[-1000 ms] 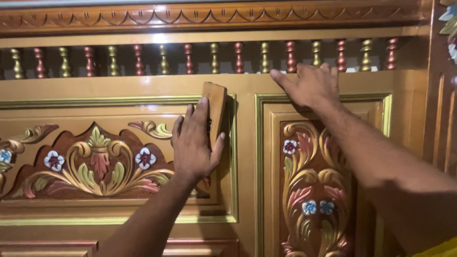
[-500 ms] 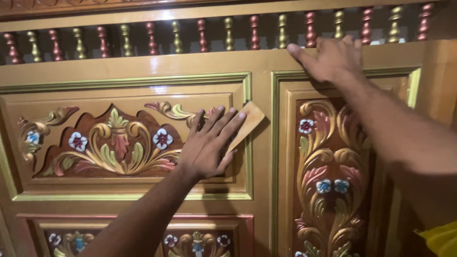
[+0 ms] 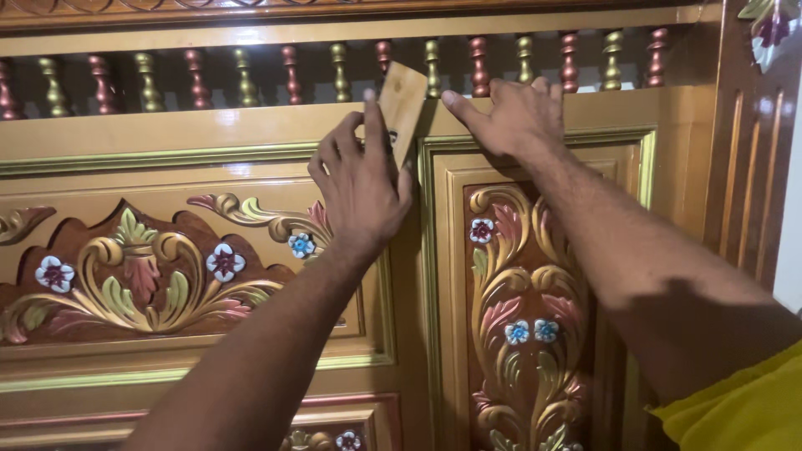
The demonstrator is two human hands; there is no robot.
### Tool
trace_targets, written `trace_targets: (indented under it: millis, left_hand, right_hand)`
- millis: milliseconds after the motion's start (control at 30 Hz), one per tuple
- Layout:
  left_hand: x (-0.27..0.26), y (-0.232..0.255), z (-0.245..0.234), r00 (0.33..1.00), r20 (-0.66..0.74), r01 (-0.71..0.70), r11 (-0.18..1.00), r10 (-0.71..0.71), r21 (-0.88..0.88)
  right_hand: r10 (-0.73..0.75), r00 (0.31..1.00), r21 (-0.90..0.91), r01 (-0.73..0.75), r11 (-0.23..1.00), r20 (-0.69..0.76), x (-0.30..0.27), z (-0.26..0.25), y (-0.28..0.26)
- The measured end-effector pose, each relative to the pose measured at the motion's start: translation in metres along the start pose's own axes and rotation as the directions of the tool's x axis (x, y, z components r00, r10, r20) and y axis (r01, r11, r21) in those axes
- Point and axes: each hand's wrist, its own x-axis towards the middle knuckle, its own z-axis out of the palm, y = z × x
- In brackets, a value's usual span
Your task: The person sands the surface of a large, ornately carved wooden headboard using a rectangular sanding block. They systematically rub the block across the flat panels and the raised floral carvings, moving from the top section down to the lower panels.
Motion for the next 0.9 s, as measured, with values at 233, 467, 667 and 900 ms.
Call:
trace_targets:
  millis: [233, 467, 667, 900]
  left_hand:
    - [-0.014, -0.009, -0.014, 0.896, 0.375, -0.286, 0.955, 0.236, 0.081]
    - [0.015, -0.03, -0.034, 0.769, 0.462, -0.571, 0.799, 0.442, 0.186]
    - [0.04, -0.038, -0.034, 0.793, 0.434, -0.551, 0.807, 0.427, 0.213]
    - [0.04, -0.063, -0.039, 0.857, 0.387, -0.43, 0.886, 0.342, 0.171]
  right_hand:
    - [0.009, 1.0, 0.037, -0.009, 0.999, -0.001, 0.006, 0.003, 0.002]
    - [0.053, 0.997, 0.003, -0.054, 0.999, 0.052, 0.004, 0.0, -0.002]
    - [0.039, 0.998, 0.0, -0.039, 0.999, 0.049, 0.005, 0.002, -0.001]
    - [0.039, 0.998, -0.004, -0.039, 0.999, 0.051, 0.005, 0.001, -0.001]
